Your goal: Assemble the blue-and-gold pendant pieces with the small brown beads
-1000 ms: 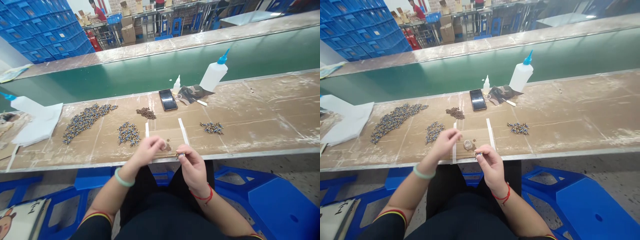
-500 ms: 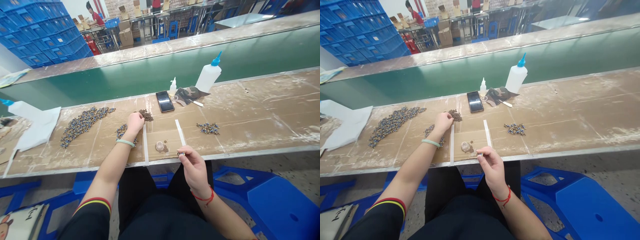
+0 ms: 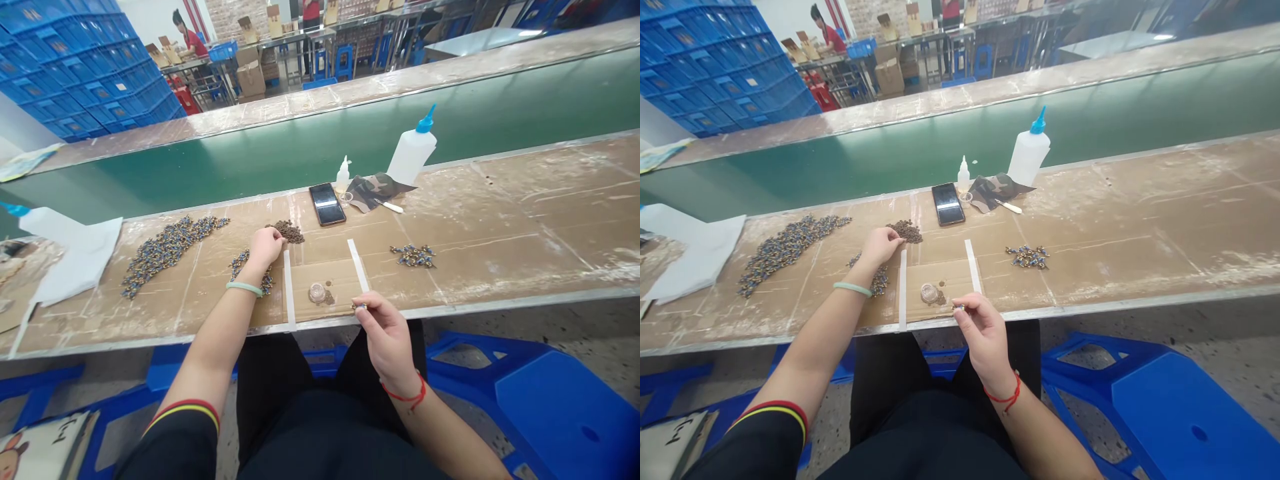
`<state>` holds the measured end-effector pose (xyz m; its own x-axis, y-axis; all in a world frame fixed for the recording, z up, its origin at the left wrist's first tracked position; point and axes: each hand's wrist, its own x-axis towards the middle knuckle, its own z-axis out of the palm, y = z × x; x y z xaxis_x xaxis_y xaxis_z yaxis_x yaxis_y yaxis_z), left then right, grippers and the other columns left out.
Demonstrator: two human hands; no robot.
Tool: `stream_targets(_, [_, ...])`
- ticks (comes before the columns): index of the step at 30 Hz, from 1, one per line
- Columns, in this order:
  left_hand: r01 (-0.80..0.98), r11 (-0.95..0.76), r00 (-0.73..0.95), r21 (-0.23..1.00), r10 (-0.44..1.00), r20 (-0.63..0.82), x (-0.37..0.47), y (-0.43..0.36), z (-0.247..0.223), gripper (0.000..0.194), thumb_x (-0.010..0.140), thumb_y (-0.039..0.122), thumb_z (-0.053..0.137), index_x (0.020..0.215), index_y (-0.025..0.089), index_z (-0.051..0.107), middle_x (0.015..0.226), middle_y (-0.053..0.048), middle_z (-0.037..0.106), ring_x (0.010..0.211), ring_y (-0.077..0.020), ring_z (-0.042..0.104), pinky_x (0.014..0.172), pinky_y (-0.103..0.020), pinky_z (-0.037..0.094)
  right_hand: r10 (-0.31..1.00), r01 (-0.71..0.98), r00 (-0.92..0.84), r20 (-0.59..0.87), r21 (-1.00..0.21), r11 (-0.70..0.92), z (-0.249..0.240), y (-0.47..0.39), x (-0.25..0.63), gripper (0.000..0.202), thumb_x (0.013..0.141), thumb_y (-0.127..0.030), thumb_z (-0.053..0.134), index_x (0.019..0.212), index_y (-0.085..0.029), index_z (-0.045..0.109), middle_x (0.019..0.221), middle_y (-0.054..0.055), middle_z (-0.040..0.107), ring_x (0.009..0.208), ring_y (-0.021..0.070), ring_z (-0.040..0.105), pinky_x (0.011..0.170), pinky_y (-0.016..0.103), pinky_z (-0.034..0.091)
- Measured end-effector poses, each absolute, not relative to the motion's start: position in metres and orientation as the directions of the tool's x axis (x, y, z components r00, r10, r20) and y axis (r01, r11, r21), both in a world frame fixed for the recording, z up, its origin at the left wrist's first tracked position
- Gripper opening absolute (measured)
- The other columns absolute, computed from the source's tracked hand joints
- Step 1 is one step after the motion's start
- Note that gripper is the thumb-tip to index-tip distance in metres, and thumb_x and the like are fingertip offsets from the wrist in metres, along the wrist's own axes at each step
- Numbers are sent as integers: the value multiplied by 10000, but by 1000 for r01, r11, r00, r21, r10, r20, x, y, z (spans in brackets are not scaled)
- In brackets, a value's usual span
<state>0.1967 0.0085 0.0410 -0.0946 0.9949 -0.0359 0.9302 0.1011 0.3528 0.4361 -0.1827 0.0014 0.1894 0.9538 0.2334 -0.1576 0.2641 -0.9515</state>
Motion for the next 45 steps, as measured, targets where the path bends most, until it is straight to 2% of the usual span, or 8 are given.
stream_targets(8, [902, 98, -66, 420, 994, -90, 177, 5, 50, 195, 893, 254, 629, 893, 134, 783, 854, -84, 799, 733, -210, 689, 703, -307, 542, 963, -171, 180, 199, -958, 230, -1, -182, 435, 141, 941, -393, 740, 952, -260, 786, 842, 29, 676, 749, 171, 609, 651, 286, 516])
stream_targets(14, [929, 44, -20, 367, 997, -68, 178, 4, 44, 194, 875, 219, 638, 950, 156, 805, 970, -99, 818, 897, -236, 720, 829, -325, 556, 967, -178, 177, 182, -961, 213, -3, -183, 435, 146, 940, -394, 742, 955, -256, 787, 854, 30, 675, 761, 172, 609, 665, 290, 512])
stream_targets(25, [994, -4, 19, 106, 990, -142, 201, 4, 48, 195, 893, 181, 629, 971, 169, 808, 1126, -156, 802, 1120, -320, 728, 984, -381, 558, 970, -218, 201, 136, -959, 180, -6, -185, 436, 116, 922, -377, 773, 971, -276, 804, 883, 19, 690, 790, 159, 620, 706, 276, 517])
stream_targets(31, [996, -39, 49, 85, 992, -115, 201, -7, 50, 229, 938, 145, 546, 1035, 117, 752, 1167, -218, 742, 1181, -353, 693, 1041, -433, 524, 969, -240, 219, 111, -957, 164, -7, -184, 437, 130, 907, -387, 787, 961, -271, 805, 886, 26, 702, 797, 168, 628, 718, 288, 528])
stream_targets(37, [967, -58, 77, 248, 995, -67, 192, -15, 51, 174, 920, 95, 510, 906, 124, 680, 1060, -203, 707, 1090, -350, 668, 1003, -466, 501, 969, -242, 221, 110, -956, 164, -6, -183, 436, 131, 907, -387, 786, 968, -272, 805, 884, 21, 705, 790, 158, 624, 706, 277, 522])
stream_targets(41, [885, -91, 115, 457, 993, -25, 182, -20, 61, 173, 909, 102, 510, 776, 185, 583, 821, -78, 632, 852, -244, 607, 858, -393, 506, 965, -217, 225, 136, -958, 185, -4, -184, 435, 126, 910, -381, 781, 957, -267, 803, 869, 19, 702, 778, 156, 624, 694, 281, 517])
stream_targets(44, [787, -129, 154, 604, 988, 11, 177, -30, 69, 159, 944, 181, 510, 789, 199, 543, 722, -5, 527, 700, -171, 496, 707, -308, 462, 954, -180, 219, 206, -952, 247, 10, -178, 432, 116, 925, -373, 755, 942, -265, 794, 840, 14, 692, 749, 156, 619, 677, 298, 513])
stream_targets(45, [710, -136, 174, 691, 985, 15, 178, -35, 71, 161, 959, 233, 523, 802, 201, 537, 710, 10, 492, 663, -152, 454, 657, -281, 432, 945, -167, 217, 243, -945, 282, 19, -173, 430, 111, 931, -370, 746, 944, -269, 789, 835, 10, 688, 746, 157, 616, 686, 308, 516])
